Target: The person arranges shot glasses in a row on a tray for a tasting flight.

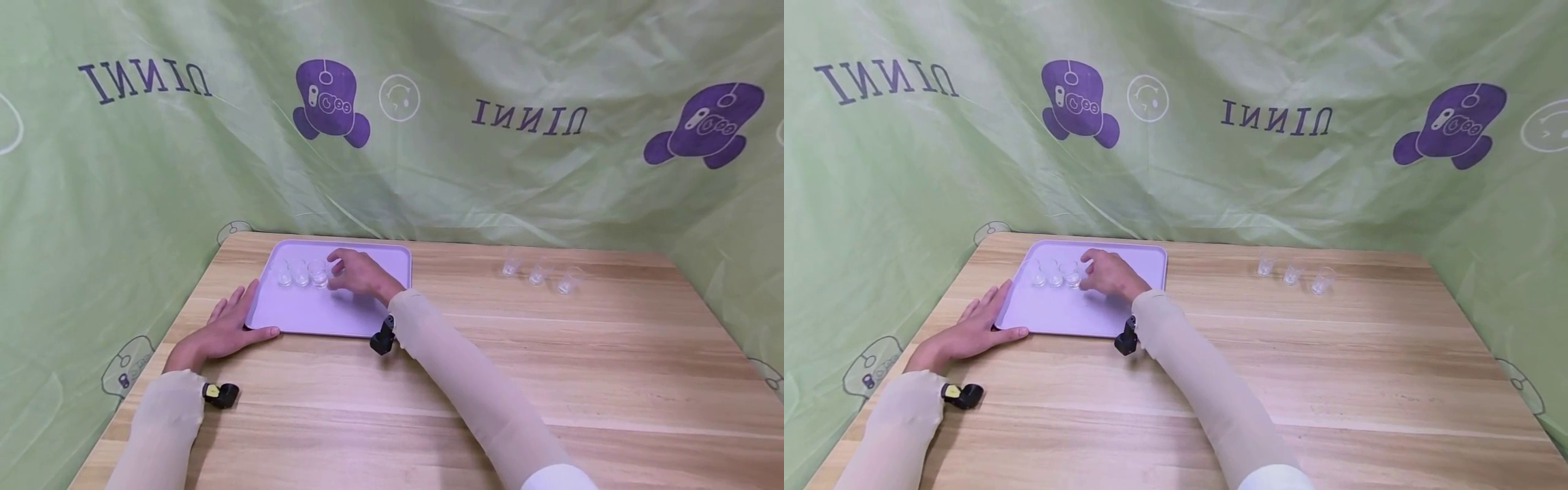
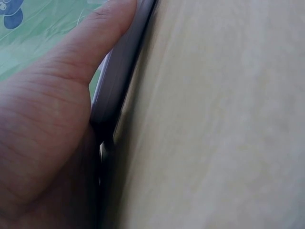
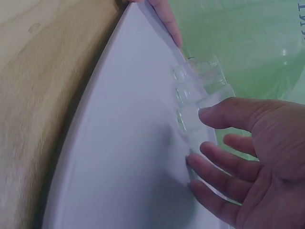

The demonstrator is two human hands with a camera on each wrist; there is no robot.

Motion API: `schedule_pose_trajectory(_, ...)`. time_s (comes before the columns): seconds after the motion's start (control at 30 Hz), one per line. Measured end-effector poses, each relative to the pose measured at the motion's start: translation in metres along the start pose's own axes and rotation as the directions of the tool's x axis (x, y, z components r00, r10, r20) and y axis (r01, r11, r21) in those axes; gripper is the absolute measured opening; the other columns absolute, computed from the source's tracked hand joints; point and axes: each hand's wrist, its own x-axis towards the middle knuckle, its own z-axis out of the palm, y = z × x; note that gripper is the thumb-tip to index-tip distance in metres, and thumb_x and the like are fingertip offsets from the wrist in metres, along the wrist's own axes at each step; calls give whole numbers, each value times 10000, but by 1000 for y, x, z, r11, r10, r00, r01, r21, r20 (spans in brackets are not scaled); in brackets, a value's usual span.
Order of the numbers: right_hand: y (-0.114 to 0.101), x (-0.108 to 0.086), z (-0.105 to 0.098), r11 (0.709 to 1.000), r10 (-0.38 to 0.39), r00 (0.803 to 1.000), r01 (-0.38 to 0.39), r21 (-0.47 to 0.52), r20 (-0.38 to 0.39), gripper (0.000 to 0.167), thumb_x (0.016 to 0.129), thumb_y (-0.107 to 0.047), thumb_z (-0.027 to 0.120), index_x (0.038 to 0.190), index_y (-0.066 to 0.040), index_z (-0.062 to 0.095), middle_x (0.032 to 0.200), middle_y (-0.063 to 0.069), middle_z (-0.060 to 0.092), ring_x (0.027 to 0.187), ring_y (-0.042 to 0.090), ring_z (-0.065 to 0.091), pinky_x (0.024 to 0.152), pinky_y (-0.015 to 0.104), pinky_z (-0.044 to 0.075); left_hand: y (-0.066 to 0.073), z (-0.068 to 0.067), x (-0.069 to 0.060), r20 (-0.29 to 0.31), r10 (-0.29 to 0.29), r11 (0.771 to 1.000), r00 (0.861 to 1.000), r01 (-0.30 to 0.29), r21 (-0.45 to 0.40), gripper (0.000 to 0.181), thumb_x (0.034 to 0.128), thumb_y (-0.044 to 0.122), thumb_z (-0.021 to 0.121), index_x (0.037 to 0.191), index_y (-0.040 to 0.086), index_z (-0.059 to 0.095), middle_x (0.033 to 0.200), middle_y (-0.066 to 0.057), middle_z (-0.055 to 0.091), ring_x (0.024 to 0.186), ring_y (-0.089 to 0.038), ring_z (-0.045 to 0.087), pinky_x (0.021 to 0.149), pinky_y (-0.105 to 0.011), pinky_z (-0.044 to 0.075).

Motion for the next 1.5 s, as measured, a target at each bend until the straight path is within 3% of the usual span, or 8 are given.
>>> schedule_pose_trajectory(0.27,14,-20,-20,997,-25,1000,26,-72,15,594,931,-155,771,1458,-41,522,1327,137,654,1215,253,609,1038,349,451,1,0,1,0,15,1000,1000,-15,-6,1191,919,630,676,1645,87,-97,1693,-246,-5,1541,-403,-126,1184,-606,-124)
schedule_pose_trajectory(0.43,26,-36,-28,998,-36,999,35,-59,-14,596,933,-175,772,1457,-35,526,1335,137,652,1202,250,628,1036,346,464,4,-1,-3,0,16,1000,1000,-16,-11,1183,923,598,690,1644,81,-93,1692,-249,-10,1539,-412,-125,1184,-603,-131)
schedule_pose_trajectory(0.63,36,-54,-38,998,-68,997,68,4,-37,596,936,-138,771,1455,12,517,1344,191,632,1172,288,644,1010,365,502,9,-3,-8,-17,67,996,998,-68,-51,1153,937,509,709,1637,37,-75,1671,-298,3,1526,-457,-119,1170,-611,-160)
schedule_pose_trajectory(0.73,40,-64,-44,995,-95,994,95,14,-48,592,939,-141,764,1455,14,518,1349,198,624,1193,317,628,1011,381,503,5,-2,-7,-18,57,998,998,-58,-40,1154,936,538,699,1642,55,-76,1684,-270,5,1535,-432,-113,1179,-599,-148)
schedule_pose_trajectory(0.93,45,-87,-59,985,-158,986,154,-73,-55,548,959,-201,738,1439,-21,546,1365,183,618,1238,345,600,1035,424,487,0,0,-3,-3,26,1000,1000,-26,-14,1185,928,598,684,1639,65,-100,1691,-251,-19,1536,-431,-117,1183,-602,-134)
schedule_pose_trajectory(1.13,54,-112,-73,979,-175,978,159,-130,-117,505,981,-241,718,1422,-40,577,1366,142,626,1239,314,591,1041,439,471,10,-7,-7,4,21,1000,1000,-21,-13,1166,938,548,694,1634,33,-88,1679,-281,-14,1527,-462,-109,1181,-611,-129)
schedule_pose_trajectory(1.5,97,-163,-97,963,-211,951,164,-214,-225,406,996,-255,717,1360,-88,651,1382,54,628,1266,292,563,1040,508,469,17,-9,-6,35,10,1000,999,-10,-7,1168,944,538,693,1626,17,-99,1677,-286,-25,1525,-465,-115,1178,-629,-116)
